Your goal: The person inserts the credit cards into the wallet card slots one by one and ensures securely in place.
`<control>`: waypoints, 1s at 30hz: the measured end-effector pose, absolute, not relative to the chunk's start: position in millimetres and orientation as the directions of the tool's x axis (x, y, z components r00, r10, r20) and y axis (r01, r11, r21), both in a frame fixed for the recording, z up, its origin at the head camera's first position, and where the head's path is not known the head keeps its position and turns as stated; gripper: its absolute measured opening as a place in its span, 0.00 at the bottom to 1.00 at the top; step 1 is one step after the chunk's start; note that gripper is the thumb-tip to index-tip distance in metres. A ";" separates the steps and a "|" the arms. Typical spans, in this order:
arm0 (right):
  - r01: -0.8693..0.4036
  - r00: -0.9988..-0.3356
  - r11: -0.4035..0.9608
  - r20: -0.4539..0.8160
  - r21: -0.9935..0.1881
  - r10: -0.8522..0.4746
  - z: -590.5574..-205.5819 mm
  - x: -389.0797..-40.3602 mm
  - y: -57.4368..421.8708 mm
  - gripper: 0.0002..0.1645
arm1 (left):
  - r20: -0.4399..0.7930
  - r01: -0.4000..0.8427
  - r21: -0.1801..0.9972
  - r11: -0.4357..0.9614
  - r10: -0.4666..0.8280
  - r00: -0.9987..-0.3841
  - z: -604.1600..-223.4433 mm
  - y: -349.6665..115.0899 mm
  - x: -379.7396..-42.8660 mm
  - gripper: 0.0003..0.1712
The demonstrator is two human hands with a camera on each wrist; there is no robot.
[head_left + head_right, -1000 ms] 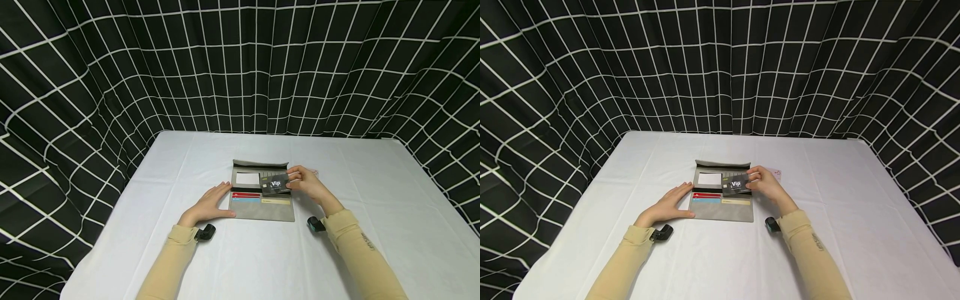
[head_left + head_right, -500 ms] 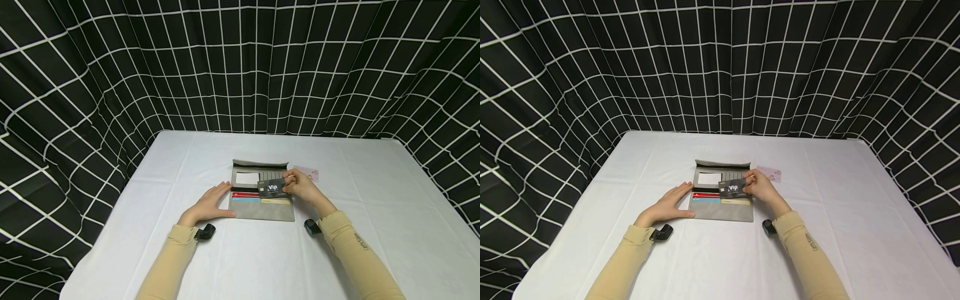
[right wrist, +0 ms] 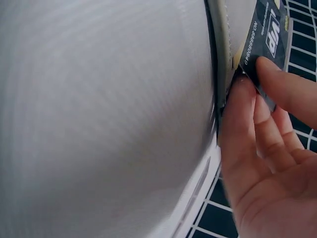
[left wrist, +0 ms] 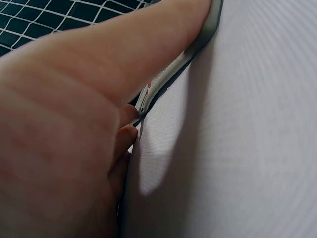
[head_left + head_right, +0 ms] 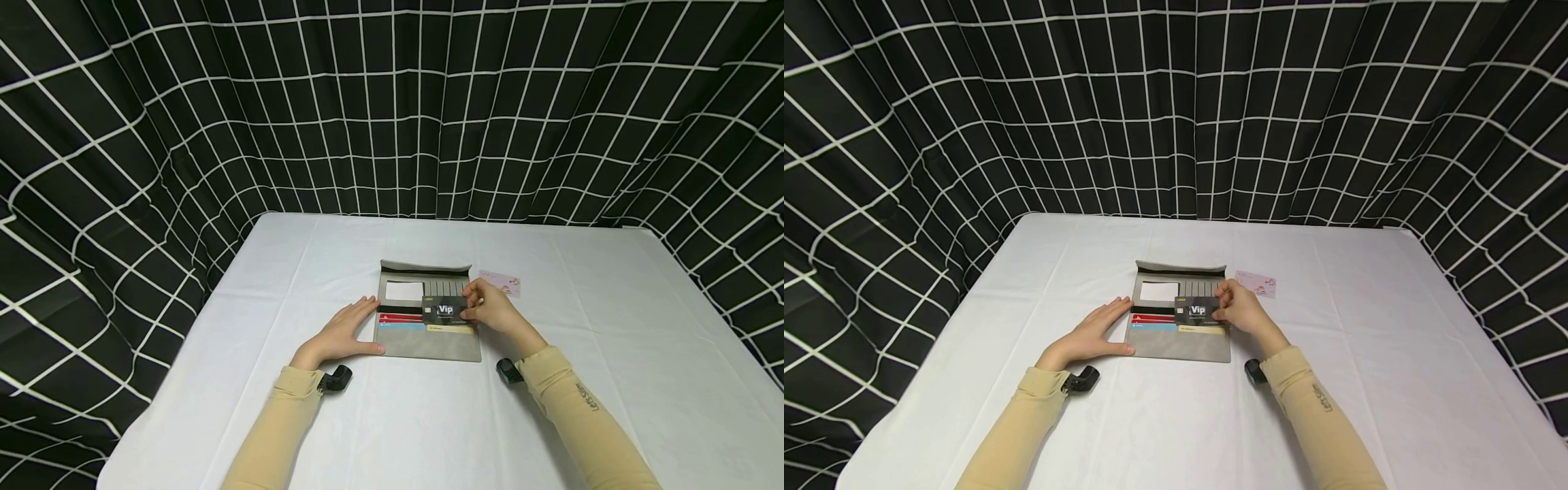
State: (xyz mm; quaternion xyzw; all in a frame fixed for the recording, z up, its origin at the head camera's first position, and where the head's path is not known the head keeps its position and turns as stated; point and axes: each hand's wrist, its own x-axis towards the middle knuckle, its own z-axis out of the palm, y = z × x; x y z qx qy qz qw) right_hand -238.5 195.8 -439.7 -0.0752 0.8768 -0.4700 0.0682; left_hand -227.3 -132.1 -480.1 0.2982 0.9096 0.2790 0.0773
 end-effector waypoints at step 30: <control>-0.144 -0.962 0.616 -0.038 -0.774 -0.272 -435.7 -231.1 205.8 0.22 | 0.023 0.499 0.555 0.666 0.587 -0.809 -479.4 -131.4 -226.7 0.57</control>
